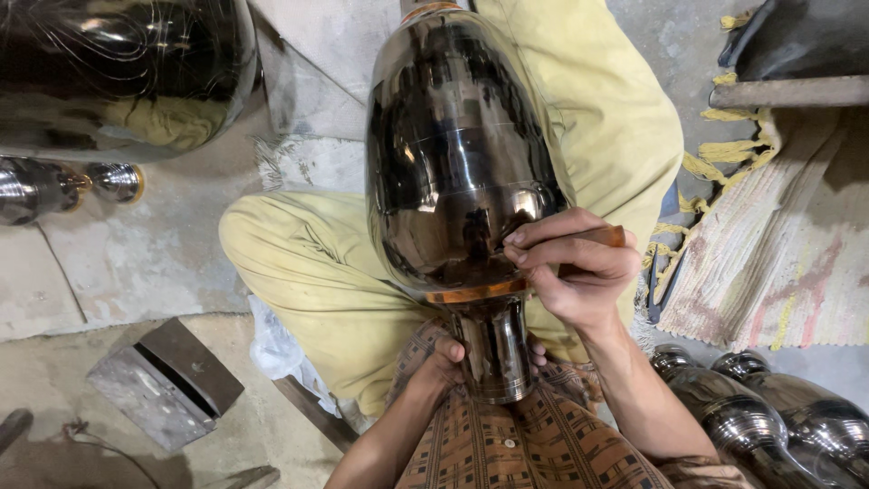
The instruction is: The person sits on the floor and uses a small handheld tool to engrave fine lines onto the surface of a large, dark, polished metal vase. They hold the vase steady with one hand while carefully drawing patterns with the other, occasionally rotating the vase to access different areas.
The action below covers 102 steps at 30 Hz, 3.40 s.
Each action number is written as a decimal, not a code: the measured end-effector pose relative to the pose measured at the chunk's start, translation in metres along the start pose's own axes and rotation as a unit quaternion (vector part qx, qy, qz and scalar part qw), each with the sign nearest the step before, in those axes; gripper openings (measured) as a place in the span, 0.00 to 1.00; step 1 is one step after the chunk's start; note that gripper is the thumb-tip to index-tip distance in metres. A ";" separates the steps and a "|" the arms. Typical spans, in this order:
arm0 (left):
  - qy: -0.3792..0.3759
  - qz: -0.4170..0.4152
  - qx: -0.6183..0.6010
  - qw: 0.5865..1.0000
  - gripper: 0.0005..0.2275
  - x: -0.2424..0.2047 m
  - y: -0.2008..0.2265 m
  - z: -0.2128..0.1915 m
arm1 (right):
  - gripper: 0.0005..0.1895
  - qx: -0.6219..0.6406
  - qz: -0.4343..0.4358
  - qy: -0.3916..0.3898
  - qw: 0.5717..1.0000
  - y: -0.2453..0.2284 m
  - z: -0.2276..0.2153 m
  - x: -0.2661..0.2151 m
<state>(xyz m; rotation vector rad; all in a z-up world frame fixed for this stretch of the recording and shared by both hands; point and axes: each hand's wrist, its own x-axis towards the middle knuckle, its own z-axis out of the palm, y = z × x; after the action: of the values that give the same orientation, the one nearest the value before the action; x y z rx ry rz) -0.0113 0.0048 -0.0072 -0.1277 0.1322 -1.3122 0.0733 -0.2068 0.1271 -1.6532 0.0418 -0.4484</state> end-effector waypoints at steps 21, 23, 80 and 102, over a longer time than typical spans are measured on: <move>0.037 0.077 0.021 0.996 0.35 0.013 -0.007 0.032 | 0.11 0.136 0.161 0.137 0.968 0.007 -0.029 -0.003; 0.032 0.073 0.011 0.997 0.36 0.013 -0.007 0.028 | 0.10 0.108 0.163 0.120 0.973 0.003 -0.024 0.003; 0.076 0.002 0.045 0.996 0.38 0.005 0.017 0.016 | 0.06 -0.069 0.193 0.047 0.978 -0.004 0.009 0.050; 0.076 0.010 0.053 0.996 0.39 0.001 0.010 0.004 | 0.06 -0.031 0.175 0.050 0.983 -0.005 0.008 0.048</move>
<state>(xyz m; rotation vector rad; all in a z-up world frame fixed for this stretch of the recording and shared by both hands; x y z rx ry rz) -0.0011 0.0060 -0.0052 0.0643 0.1921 -1.3066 0.1190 -0.2126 0.1443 -1.6414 0.4185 -0.2629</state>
